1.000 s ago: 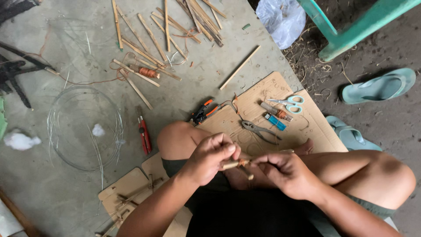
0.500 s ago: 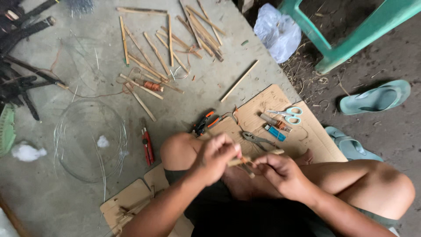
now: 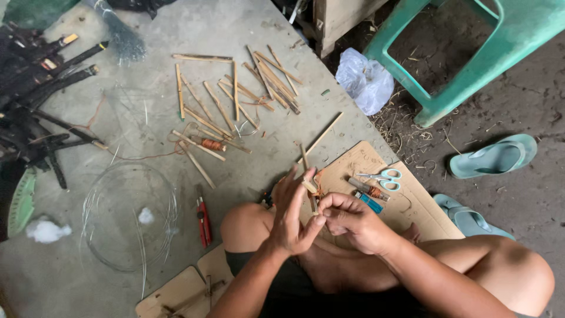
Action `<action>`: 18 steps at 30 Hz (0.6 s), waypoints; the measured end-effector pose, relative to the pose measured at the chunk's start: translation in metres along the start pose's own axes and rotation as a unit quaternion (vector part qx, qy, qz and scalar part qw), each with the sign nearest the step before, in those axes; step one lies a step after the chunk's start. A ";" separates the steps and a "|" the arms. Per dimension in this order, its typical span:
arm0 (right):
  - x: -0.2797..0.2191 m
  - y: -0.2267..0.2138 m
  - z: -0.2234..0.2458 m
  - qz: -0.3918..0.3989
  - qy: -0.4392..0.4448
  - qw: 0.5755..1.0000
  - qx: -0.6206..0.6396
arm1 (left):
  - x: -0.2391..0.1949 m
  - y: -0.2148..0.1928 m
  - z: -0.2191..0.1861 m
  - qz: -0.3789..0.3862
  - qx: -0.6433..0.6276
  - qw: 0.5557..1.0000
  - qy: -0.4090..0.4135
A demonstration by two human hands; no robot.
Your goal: The person assembles a small wooden structure by tying thin sticks together with copper wire. They use pliers to twist the wire and a lighter to heat the wire ends, securing the joints. The person works on the floor, handling multiple sticks and tools to build the frame.
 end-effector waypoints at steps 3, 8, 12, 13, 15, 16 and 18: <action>-0.001 0.012 0.018 -0.003 0.043 0.999 -0.009 | 0.010 -0.002 0.013 0.027 -0.081 0.996 0.025; -0.017 0.020 0.046 -0.016 0.048 0.985 -0.163 | 0.021 -0.009 0.025 0.009 0.019 0.998 0.051; -0.011 -0.002 0.048 -0.055 -0.031 0.951 -0.301 | 0.035 -0.016 0.023 0.004 0.061 0.995 0.084; -0.006 -0.011 0.040 -0.071 -0.052 0.951 -0.295 | 0.037 -0.018 0.021 -0.041 0.060 0.996 0.056; -0.005 -0.028 0.019 -0.107 -0.105 0.953 -0.265 | 0.041 -0.017 0.014 -0.127 0.054 0.990 0.001; -0.006 -0.034 0.003 -0.127 -0.138 0.953 -0.240 | 0.043 -0.016 0.010 -0.132 0.074 0.988 0.011; -0.001 -0.054 -0.010 -0.178 -0.176 0.938 -0.241 | 0.049 -0.017 0.005 -0.149 0.121 0.981 0.035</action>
Point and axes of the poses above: each hand's wrist, its own x-axis towards the middle knuckle, its own y-axis out of the palm, z = x × y, the point moved 5 cm from there along x, towards the middle knuckle, and after that the axes turned 4 degrees about x, right-handed, at the moved point
